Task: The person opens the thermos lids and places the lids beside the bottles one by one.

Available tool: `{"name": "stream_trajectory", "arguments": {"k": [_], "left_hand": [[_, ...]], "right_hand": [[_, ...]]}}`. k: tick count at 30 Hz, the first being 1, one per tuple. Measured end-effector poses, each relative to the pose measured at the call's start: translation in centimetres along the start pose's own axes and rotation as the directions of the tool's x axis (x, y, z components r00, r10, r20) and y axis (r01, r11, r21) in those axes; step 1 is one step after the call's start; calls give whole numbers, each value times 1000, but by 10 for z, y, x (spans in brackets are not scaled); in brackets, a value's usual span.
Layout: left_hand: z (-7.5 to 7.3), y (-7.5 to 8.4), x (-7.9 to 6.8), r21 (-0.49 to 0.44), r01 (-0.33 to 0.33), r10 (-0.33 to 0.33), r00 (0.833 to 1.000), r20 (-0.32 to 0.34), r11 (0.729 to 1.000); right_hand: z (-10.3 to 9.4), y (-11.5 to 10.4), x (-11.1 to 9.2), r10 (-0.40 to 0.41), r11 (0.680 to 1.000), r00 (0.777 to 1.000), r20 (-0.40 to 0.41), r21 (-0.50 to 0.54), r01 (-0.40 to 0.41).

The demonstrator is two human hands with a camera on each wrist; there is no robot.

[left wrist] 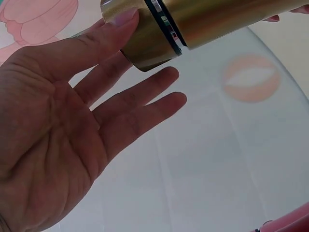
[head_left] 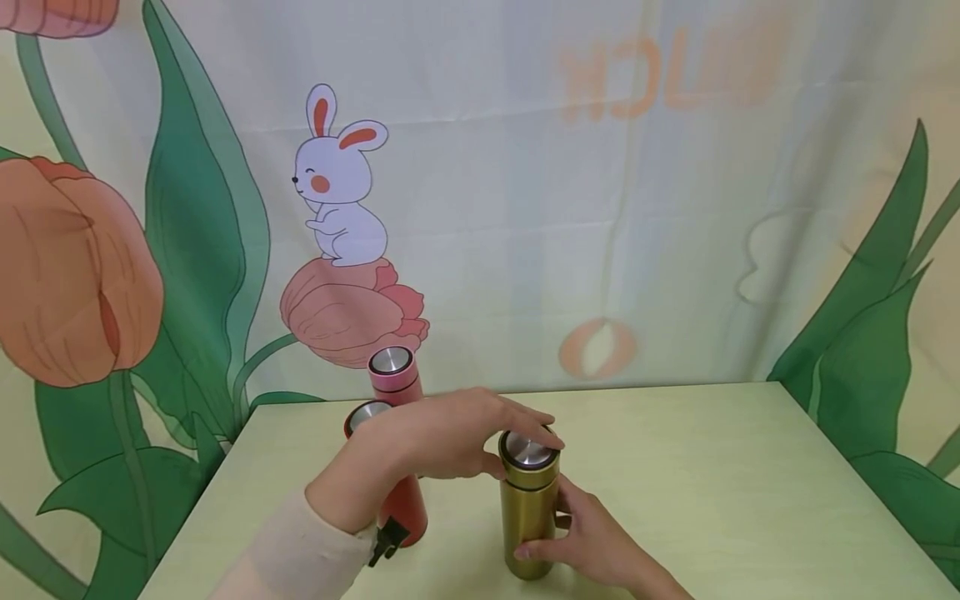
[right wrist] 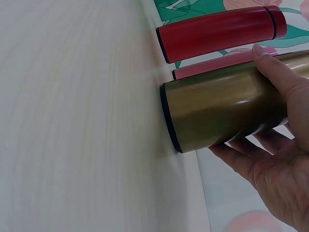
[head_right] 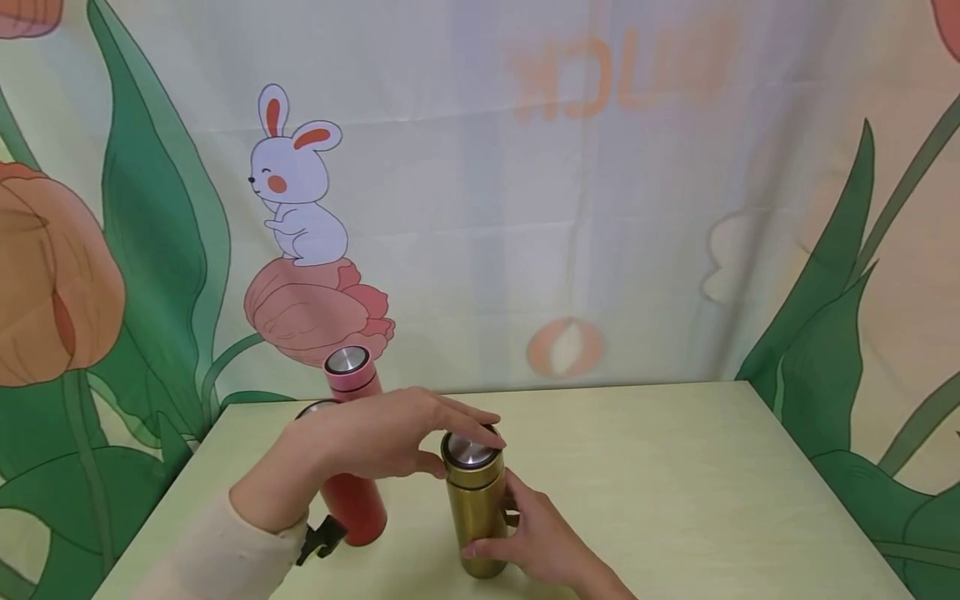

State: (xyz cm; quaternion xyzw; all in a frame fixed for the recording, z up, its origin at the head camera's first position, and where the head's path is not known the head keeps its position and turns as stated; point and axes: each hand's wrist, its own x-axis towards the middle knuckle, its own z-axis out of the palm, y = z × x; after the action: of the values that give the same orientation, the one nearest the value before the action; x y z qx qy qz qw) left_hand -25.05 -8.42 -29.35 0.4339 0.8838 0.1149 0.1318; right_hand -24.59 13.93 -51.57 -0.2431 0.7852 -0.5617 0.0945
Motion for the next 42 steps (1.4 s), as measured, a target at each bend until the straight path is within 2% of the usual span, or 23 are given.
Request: {"name": "stream_trajectory", "arguments": {"k": [5,10,19,23,31,42], "left_hand": [[-2,1,0,-24,43,-43,999,-4,999],[-6,6,4,-18,52,-52,999,-8,999],[-9,18,11,98,128,-130,991,18,987],[-10,23,12,146,142,-146,989,22,979],[-9,29,15,118,204,-205,979,-1,972],[-4,25,17,109,228,-226,974,-36,968]], "right_hand": [[0,-1,0,-8,1000,1000,2,13,8],[1,-1,1,0,1000,1000,3,13,0],[1,-8,0,24,999,1000,12,27,-24],[1,-8,0,28,999,1000,11,30,-29],[0,-4,0,15,1000,1000,15,27,-15],[1,-7,0,8,1000,1000,19,22,-8]]}}
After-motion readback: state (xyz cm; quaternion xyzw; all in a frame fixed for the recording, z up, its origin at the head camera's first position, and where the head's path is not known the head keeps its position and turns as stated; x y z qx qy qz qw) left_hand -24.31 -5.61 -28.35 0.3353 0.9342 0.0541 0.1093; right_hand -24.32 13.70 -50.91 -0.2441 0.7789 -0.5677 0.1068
